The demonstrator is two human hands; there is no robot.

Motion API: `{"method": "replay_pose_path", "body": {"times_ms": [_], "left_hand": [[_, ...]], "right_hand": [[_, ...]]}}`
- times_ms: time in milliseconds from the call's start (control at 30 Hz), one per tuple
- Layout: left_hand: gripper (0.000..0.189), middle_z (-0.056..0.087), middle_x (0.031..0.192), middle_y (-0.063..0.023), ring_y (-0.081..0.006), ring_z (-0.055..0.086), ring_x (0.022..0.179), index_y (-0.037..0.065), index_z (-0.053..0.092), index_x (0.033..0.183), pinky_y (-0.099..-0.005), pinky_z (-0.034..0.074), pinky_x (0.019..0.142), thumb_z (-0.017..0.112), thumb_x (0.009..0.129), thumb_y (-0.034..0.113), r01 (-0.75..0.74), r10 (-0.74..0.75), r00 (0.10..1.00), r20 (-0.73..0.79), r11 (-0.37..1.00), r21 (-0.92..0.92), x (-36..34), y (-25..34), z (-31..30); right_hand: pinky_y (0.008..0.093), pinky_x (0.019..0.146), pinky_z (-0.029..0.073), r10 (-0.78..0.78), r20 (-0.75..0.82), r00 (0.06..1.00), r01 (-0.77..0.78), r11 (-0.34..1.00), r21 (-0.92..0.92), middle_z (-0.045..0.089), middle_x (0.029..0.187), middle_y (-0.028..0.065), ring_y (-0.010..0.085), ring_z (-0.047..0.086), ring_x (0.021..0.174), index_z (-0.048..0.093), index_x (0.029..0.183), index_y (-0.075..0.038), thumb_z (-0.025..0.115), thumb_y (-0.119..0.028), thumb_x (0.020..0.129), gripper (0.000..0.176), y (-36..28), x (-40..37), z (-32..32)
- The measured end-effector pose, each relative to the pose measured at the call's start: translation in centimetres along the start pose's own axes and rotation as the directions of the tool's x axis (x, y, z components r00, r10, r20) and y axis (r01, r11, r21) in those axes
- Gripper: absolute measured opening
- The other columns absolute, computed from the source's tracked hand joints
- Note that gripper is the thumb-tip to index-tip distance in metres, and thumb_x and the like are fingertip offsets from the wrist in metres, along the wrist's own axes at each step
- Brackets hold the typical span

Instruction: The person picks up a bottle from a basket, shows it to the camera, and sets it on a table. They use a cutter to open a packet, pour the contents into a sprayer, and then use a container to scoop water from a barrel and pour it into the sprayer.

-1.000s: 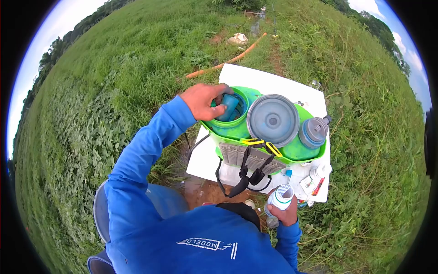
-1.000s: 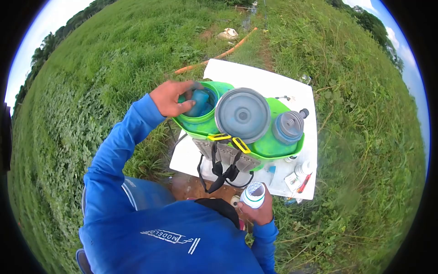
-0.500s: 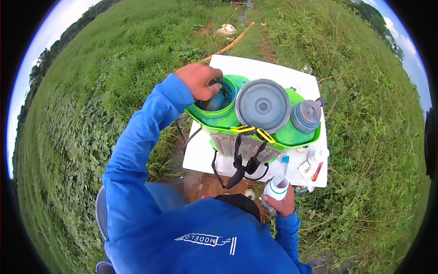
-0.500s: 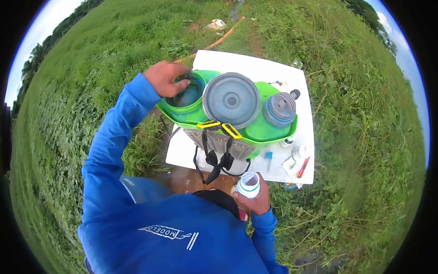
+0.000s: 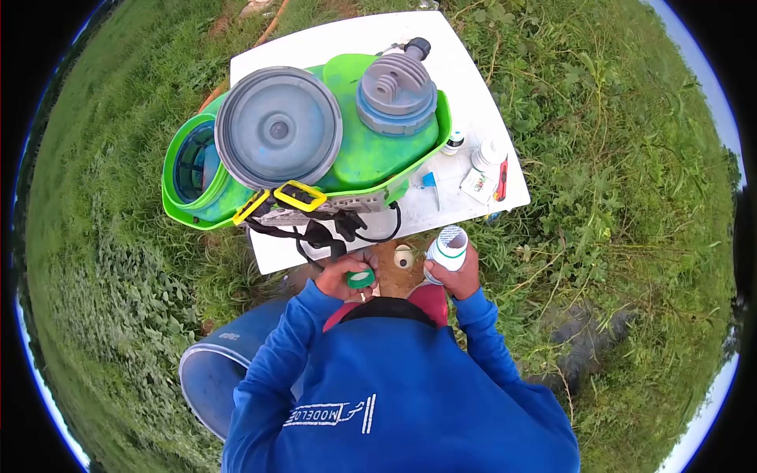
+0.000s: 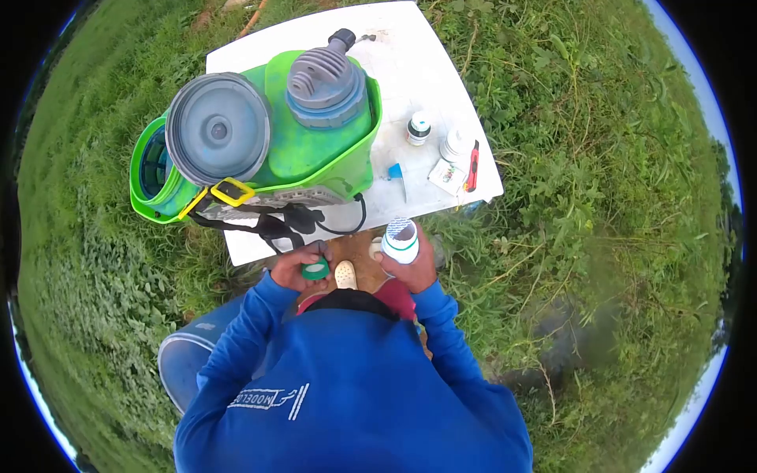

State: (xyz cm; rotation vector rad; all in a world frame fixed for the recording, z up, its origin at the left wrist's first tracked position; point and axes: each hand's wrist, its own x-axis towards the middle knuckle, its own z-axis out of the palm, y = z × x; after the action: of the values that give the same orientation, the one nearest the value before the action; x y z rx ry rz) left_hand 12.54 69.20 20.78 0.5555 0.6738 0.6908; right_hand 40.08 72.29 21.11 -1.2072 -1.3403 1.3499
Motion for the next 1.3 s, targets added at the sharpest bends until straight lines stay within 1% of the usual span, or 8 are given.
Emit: {"method": "replay_pose_path", "body": {"times_ms": [100, 300, 367, 433, 533, 733, 1067, 1300], "left_hand": [[0.031, 0.061, 0.095, -0.0105, -0.0203, 0.062, 0.083, 0.006, 0.054, 0.111, -0.0341, 0.055, 0.072, 0.058, 0.084, 0.02, 0.1, -0.109, 0.994, 0.009, 0.87, -0.483, 5.8, -7.1, -1.1], [0.029, 0.06, 0.09, -0.0088, -0.0204, 0.065, 0.079, 0.008, 0.055, 0.109, -0.0386, 0.056, 0.07, 0.06, 0.087, 0.027, 0.051, -0.055, 0.883, -0.466, 0.998, -0.02, 18.2, -11.1, -1.9], [0.029, 0.061, 0.085, -0.011, -0.0198, 0.064, 0.072, 0.007, 0.057, 0.106, -0.0368, 0.053, 0.065, 0.057, 0.093, 0.033, -0.136, 0.545, 0.785, -0.293, 0.614, 0.777, 22.8, -14.1, -5.0], [0.029, 0.063, 0.082, -0.0139, -0.0243, 0.065, 0.071, 0.006, 0.057, 0.103, -0.0372, 0.051, 0.064, 0.054, 0.095, 0.034, -0.008, 0.367, 0.732, -0.574, 0.847, 0.531, 23.7, -10.6, -1.5], [0.025, 0.065, 0.086, -0.0231, -0.0412, 0.064, 0.084, 0.006, 0.057, 0.103, -0.0488, 0.049, 0.072, 0.055, 0.092, 0.028, -0.008, 0.702, 0.508, -0.5, 0.583, 0.812, 27.6, -11.4, -1.9], [0.031, 0.056, 0.098, -0.0267, -0.0466, 0.059, 0.088, 0.001, 0.053, 0.108, -0.0523, 0.049, 0.08, 0.057, 0.082, 0.015, -0.018, 0.851, 0.31, -0.424, 0.451, 0.892, 29.2, -10.1, -0.6], [0.03, 0.059, 0.099, -0.0175, -0.0388, 0.055, 0.091, 0.003, 0.058, 0.107, -0.0455, 0.048, 0.081, 0.056, 0.078, 0.0, 0.128, 0.935, 0.306, -0.181, 0.148, 0.981, 27.8, -11.7, -2.2], [0.031, 0.058, 0.104, -0.0204, -0.0408, 0.056, 0.097, 0.004, 0.056, 0.114, -0.0448, 0.049, 0.082, 0.058, 0.083, 0.003, 0.015, 0.898, 0.151, -0.413, 0.416, 0.909, 24.8, -12.5, 0.4]], "right_hand": [[0.0299, 0.081, 0.052, 0.029, -0.034, 0.999, -0.029, 1.0, 0.012, 0.067, 0.098, 0.0053, 0.0132, 0.064, 0.088, 0.057, 0.114, -0.001, 0.088, -0.02, 0.069, 0.058, 1.3, 0.5, -2.5], [0.0302, 0.079, 0.053, 0.023, 0.006, 1.0, -0.022, 0.999, -0.033, 0.067, 0.099, 0.0051, 0.013, 0.064, 0.088, 0.057, 0.113, -0.001, 0.087, -0.016, 0.068, 0.056, 5.5, 2.8, -7.1], [0.0301, 0.079, 0.053, 0.0, 0.027, 1.0, 0.001, 0.999, -0.047, 0.066, 0.101, 0.0055, 0.0131, 0.064, 0.088, 0.056, 0.114, -0.001, 0.087, -0.014, 0.068, 0.057, 7.0, 4.3, -8.4], [0.0297, 0.081, 0.052, -0.042, 0.033, 0.999, 0.044, 0.997, -0.062, 0.065, 0.105, 0.0071, 0.014, 0.063, 0.091, 0.055, 0.118, 0.0, 0.087, -0.012, 0.069, 0.059, 9.0, 6.6, -9.1], [0.0333, 0.088, 0.051, -0.042, 0.053, 0.998, 0.048, 0.993, -0.111, 0.063, 0.113, 0.0113, 0.0185, 0.063, 0.099, 0.051, 0.124, 0.002, 0.086, -0.011, 0.072, 0.064, 13.6, 10.4, -10.6], [0.0352, 0.087, 0.054, -0.106, -0.016, 0.994, 0.104, 0.99, -0.099, 0.063, 0.115, 0.0125, 0.0201, 0.065, 0.098, 0.05, 0.129, 0.003, 0.088, -0.016, 0.071, 0.071, 17.1, 15.5, -9.7], [0.0354, 0.09, 0.049, -0.324, -0.011, 0.946, 0.311, 0.918, -0.247, 0.056, 0.114, 0.0134, 0.0225, 0.058, 0.103, 0.049, 0.124, 0.002, 0.091, -0.016, 0.061, 0.078, 20.5, 16.6, -9.0], [0.0415, 0.095, 0.044, -0.323, -0.064, 0.944, 0.301, 0.925, -0.231, 0.053, 0.115, 0.0142, 0.0285, 0.055, 0.108, 0.052, 0.122, -0.001, 0.092, -0.022, 0.061, 0.076, 19.2, 18.0, -8.6]]}}
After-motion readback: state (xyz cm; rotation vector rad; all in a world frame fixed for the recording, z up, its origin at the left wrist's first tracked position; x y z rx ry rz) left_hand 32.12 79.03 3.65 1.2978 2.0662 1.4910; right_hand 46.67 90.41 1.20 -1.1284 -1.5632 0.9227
